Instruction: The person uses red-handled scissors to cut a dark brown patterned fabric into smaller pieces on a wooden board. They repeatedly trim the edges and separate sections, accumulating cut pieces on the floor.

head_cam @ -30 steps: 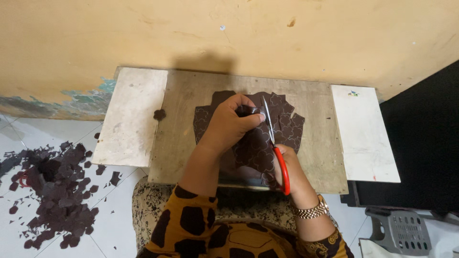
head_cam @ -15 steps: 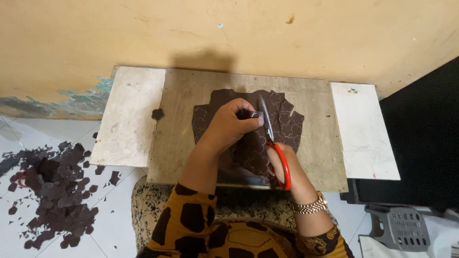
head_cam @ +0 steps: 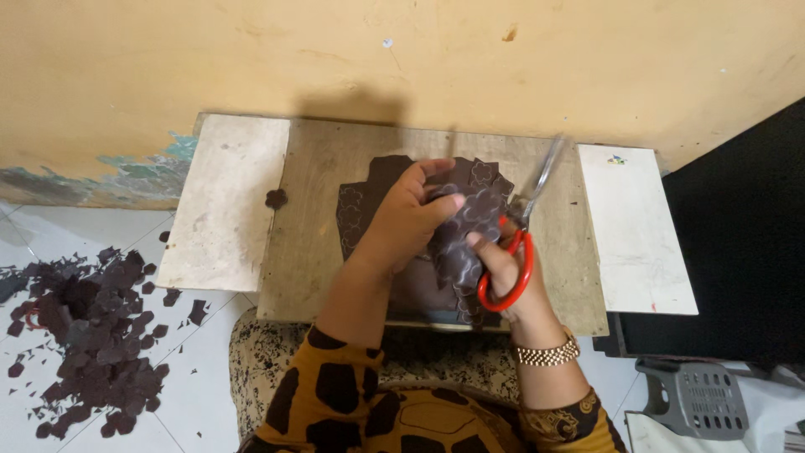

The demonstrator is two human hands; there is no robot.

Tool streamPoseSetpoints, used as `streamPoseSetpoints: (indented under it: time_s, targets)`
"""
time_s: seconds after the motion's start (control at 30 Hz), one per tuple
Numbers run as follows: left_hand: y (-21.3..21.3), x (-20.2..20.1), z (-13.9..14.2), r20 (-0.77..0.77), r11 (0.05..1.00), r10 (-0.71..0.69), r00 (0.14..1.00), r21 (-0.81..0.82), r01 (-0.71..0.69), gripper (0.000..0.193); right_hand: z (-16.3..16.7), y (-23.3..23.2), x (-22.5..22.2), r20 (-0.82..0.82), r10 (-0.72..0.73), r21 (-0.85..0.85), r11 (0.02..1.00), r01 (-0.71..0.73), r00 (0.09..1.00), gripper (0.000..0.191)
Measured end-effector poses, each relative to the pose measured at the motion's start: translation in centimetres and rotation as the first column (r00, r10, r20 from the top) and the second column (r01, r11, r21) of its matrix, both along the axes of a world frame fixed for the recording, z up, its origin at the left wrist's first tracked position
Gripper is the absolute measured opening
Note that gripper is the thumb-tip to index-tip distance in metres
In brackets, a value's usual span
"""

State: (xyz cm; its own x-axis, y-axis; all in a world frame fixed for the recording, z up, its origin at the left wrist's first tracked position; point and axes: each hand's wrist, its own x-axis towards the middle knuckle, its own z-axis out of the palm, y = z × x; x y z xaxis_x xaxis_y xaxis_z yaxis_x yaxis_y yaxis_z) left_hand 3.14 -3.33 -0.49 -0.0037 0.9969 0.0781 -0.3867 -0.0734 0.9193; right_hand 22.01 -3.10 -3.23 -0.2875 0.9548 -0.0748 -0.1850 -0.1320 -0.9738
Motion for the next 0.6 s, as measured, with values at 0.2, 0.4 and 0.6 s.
streamPoseSetpoints:
  time_s: [0.2, 0.4, 0.6]
  targets:
    - [-0.9, 1.3, 1.8, -0.081, 0.998, 0.037, 0.996, 0.058, -0.033, 0.021, 6.1, 1.7, -1.4, -0.291, -0.052, 0.262, 0.956, 0.132, 0.955, 0.027]
    - [-2.2, 1.8, 3.4, -0.150, 0.989, 0.127, 0.980, 0.092, -0.114, 0.026, 9.4, 1.3, -2.7, -0.131, -0.014, 0.362, 0.930, 0.061, 0.991, 0.036]
    - [-2.0, 0.6, 3.3, -0.101, 0.983, 0.153, 0.983, 0.115, -0.141, 0.025, 8.4, -0.7, -1.7, 0.132, -0.043, 0.434, 0.900, -0.019, 0.990, 0.031]
